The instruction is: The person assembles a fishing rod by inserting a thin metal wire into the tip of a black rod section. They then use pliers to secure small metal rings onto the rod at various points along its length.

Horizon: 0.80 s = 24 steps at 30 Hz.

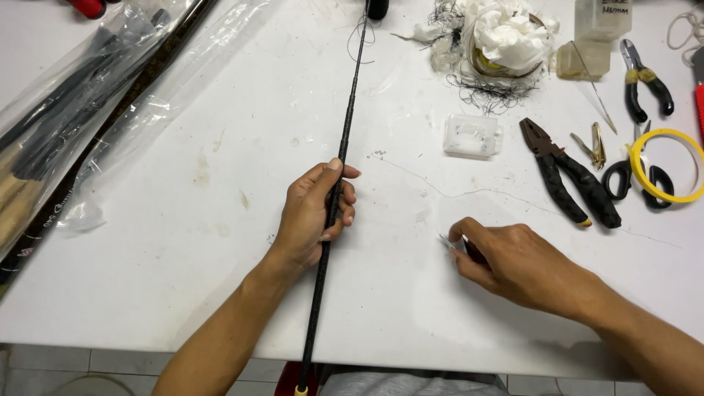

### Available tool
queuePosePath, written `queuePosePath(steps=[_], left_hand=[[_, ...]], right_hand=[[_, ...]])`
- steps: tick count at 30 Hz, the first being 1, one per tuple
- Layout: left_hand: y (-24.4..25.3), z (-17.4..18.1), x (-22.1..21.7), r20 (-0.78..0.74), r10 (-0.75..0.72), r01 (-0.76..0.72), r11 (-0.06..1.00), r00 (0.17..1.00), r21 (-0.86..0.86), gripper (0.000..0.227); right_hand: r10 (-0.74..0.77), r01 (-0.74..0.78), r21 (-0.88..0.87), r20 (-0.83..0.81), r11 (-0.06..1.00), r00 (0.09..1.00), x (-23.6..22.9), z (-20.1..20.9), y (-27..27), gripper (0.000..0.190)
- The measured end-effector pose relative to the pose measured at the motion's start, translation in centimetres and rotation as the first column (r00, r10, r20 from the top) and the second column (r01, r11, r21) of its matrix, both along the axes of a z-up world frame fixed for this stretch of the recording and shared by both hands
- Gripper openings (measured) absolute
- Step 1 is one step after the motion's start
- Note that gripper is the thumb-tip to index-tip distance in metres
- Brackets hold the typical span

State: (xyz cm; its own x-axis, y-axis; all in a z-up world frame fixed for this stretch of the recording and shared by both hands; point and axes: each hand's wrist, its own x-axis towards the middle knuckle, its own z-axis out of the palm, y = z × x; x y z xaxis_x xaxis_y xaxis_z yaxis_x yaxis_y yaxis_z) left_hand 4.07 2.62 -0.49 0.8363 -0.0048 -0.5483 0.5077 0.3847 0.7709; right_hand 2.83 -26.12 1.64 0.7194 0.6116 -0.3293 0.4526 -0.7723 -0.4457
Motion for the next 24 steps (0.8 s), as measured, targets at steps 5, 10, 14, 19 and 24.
queuePosePath(steps=[5, 10, 14, 19, 24], left_hand=[[0.2, -0.6, -0.1, 0.111, 0.017, -0.012, 0.999, 0.994, -0.053, 0.035], [0.2, -0.9, 0.0, 0.109, 0.015, -0.008, 0.998, 0.994, -0.062, 0.034], [0.3, -1.1, 0.1, 0.119, 0.016, -0.007, 0.997, 0.993, -0.074, 0.034], [0.6, -1.2, 0.1, 0.122, 0.015, -0.005, 0.996, 0.992, -0.086, 0.035], [0.6, -1.1, 0.2, 0.121, 0.012, -0.001, 0.996, 0.993, -0.089, 0.035]], right_hand=[[-0.152, 0.165, 0.346, -0.064, 0.924, 0.986, 4.0, 0.5, 3.4, 0.018], [-0.235, 0.242, 0.597, -0.091, 0.765, 0.968, 7.2, -1.4, 5.7, 0.014], [-0.303, 0.286, 0.693, -0.101, 0.662, 0.947, 8.3, -3.7, 7.1, 0.016], [-0.295, 0.324, 0.783, -0.187, 0.531, 0.937, 8.0, -4.6, 7.7, 0.038], [-0.292, 0.341, 0.784, -0.212, 0.518, 0.933, 7.8, -4.8, 7.9, 0.038]])
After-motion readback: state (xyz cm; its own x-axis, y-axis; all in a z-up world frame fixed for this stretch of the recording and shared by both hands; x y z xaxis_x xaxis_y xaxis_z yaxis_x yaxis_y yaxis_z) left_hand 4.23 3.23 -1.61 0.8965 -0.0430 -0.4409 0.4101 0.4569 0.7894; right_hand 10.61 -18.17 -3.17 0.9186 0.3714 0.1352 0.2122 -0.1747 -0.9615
